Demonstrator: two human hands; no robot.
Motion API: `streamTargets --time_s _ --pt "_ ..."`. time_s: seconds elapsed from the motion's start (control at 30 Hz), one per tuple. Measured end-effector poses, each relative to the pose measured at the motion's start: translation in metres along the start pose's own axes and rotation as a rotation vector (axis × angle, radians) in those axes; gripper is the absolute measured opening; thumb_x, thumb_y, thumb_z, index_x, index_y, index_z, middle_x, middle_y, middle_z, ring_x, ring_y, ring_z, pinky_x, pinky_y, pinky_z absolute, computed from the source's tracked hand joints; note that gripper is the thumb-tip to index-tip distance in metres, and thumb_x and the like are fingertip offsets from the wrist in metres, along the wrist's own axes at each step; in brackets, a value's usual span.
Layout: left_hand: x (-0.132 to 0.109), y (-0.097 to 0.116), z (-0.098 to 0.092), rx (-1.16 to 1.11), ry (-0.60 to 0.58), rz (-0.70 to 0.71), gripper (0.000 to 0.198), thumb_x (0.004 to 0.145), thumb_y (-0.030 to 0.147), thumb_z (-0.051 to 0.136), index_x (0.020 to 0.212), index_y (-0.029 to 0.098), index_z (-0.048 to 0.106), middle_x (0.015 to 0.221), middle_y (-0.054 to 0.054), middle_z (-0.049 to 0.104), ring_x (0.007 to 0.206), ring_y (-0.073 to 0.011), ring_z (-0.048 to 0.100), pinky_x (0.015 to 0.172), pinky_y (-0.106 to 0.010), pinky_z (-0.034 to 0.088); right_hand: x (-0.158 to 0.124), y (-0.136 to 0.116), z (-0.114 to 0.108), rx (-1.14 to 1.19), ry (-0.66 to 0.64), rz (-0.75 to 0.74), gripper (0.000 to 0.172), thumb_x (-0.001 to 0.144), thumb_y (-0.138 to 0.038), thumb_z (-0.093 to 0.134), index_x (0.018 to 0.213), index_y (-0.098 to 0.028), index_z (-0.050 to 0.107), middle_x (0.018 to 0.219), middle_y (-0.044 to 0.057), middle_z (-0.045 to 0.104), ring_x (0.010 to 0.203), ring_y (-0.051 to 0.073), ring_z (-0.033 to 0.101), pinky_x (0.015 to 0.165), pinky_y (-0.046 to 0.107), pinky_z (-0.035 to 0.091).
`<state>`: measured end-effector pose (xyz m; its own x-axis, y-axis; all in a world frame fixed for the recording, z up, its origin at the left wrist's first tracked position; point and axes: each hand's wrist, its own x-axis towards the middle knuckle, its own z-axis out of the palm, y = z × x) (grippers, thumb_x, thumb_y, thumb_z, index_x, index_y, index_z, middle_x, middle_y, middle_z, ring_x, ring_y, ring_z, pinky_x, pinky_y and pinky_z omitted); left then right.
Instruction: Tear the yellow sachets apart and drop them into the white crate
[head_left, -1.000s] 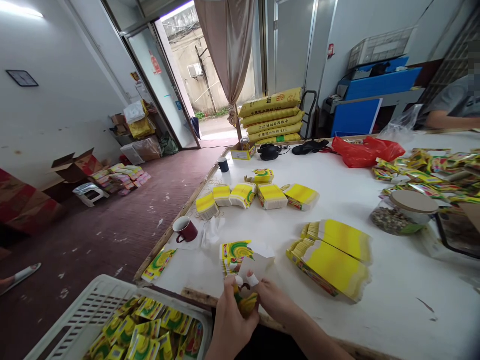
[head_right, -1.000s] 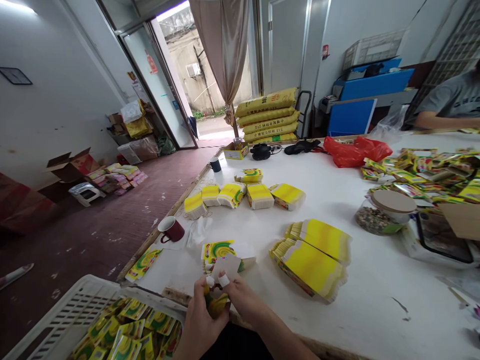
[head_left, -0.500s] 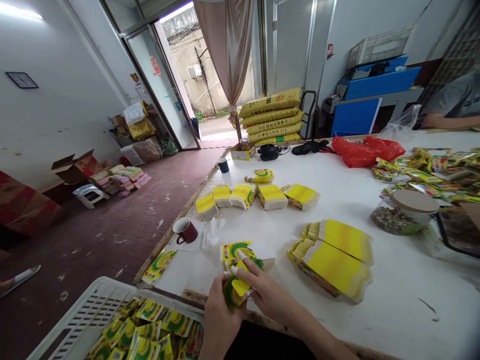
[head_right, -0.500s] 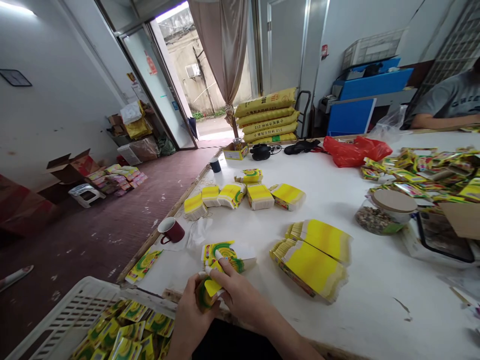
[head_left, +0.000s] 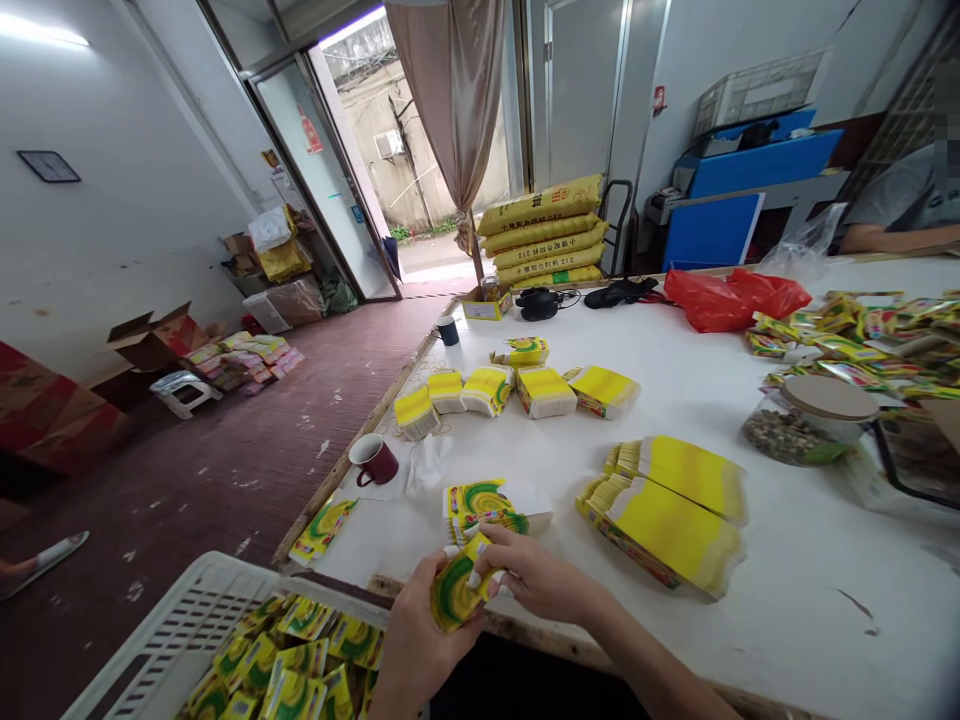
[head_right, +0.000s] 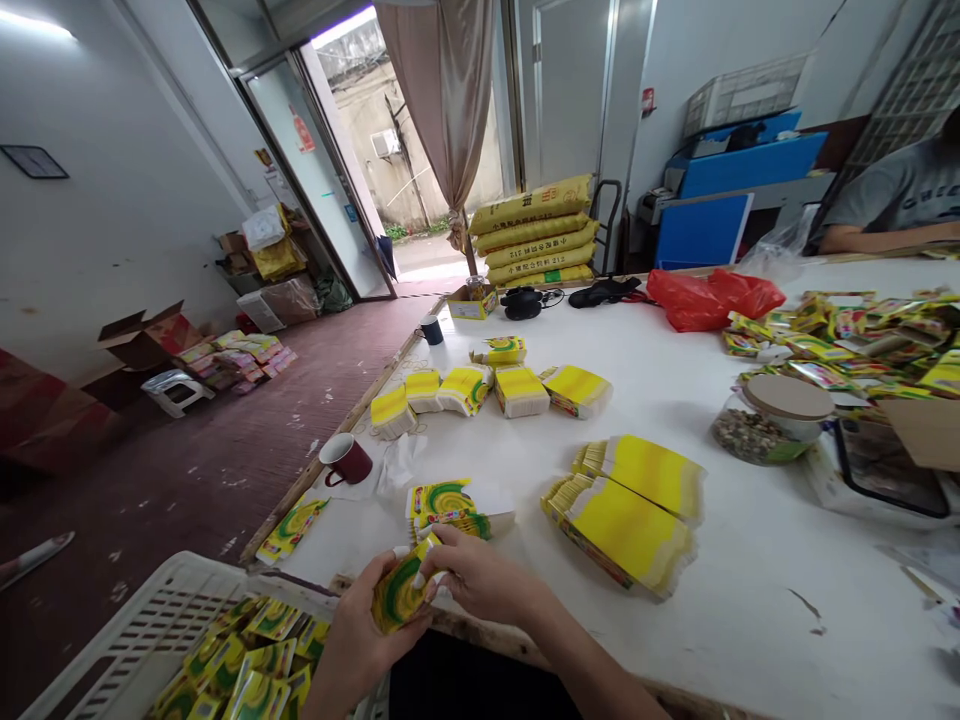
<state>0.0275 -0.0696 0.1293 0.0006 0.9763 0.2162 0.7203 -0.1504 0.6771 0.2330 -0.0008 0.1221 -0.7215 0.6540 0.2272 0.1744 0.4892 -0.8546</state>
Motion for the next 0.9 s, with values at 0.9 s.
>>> streamTargets --time_s 0.9 --pt "0.003 -0.026 0.055 -0.641 0.552 -0.333 0.062 0.079 0.061 0.073 0.12 0.022 0.049 0.133 -0.016 0.058 0.118 -0.0266 0.061 0.089 -0.036 0.056 0.021 0.047 0.001 -0.367 0.416 0.456 0.03 0.072 0.0 0.062 0.091 -0.022 0.054 0.1 0.008 0.064 0.098 0.026 0.059 0.087 0.037 0.047"
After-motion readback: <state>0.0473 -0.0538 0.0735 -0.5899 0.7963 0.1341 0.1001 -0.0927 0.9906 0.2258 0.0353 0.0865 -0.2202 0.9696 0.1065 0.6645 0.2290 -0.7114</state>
